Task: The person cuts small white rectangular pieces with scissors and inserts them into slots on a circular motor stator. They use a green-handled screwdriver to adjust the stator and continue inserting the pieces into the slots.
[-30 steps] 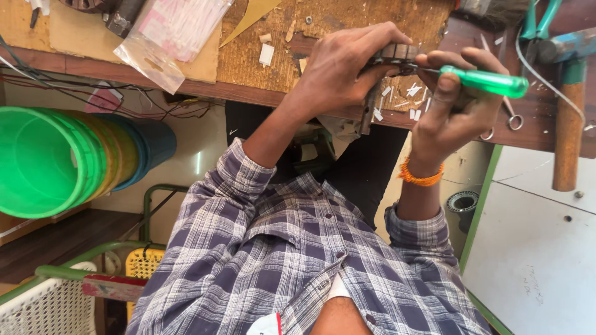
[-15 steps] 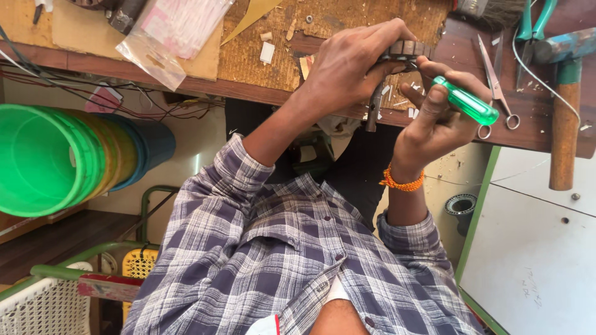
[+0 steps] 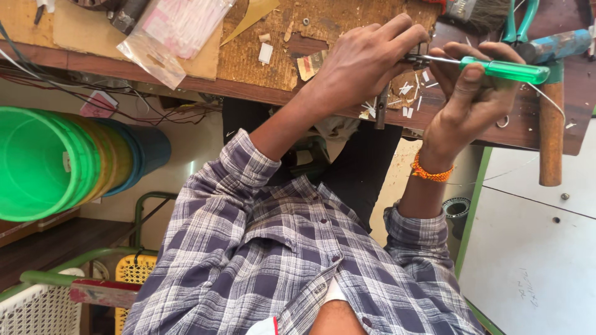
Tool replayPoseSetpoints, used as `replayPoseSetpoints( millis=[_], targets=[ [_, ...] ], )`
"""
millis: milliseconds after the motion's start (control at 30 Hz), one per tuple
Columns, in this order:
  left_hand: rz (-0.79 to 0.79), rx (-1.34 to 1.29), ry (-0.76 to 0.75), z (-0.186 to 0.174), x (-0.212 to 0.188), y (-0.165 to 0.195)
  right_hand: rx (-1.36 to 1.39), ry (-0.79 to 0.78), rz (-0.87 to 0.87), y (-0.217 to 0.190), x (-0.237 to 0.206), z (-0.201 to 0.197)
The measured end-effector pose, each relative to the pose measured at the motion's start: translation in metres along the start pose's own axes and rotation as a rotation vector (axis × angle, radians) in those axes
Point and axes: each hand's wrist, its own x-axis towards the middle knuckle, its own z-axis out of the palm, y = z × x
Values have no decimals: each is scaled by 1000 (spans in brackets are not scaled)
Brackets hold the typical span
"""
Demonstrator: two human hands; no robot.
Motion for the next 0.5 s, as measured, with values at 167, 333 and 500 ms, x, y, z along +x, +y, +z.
replayPoseSetpoints(
  millis=[167,333,500],
  targets=[
    [31,0,-68,0,0,-2,78,-29,27,6,3,-9],
    [69,-23,-100,-8,-2,-3,122,-36,47,8,5,-12],
    [113,-45,-161,-15,-2,-14,85,-64,35,7,7,-10]
  ],
)
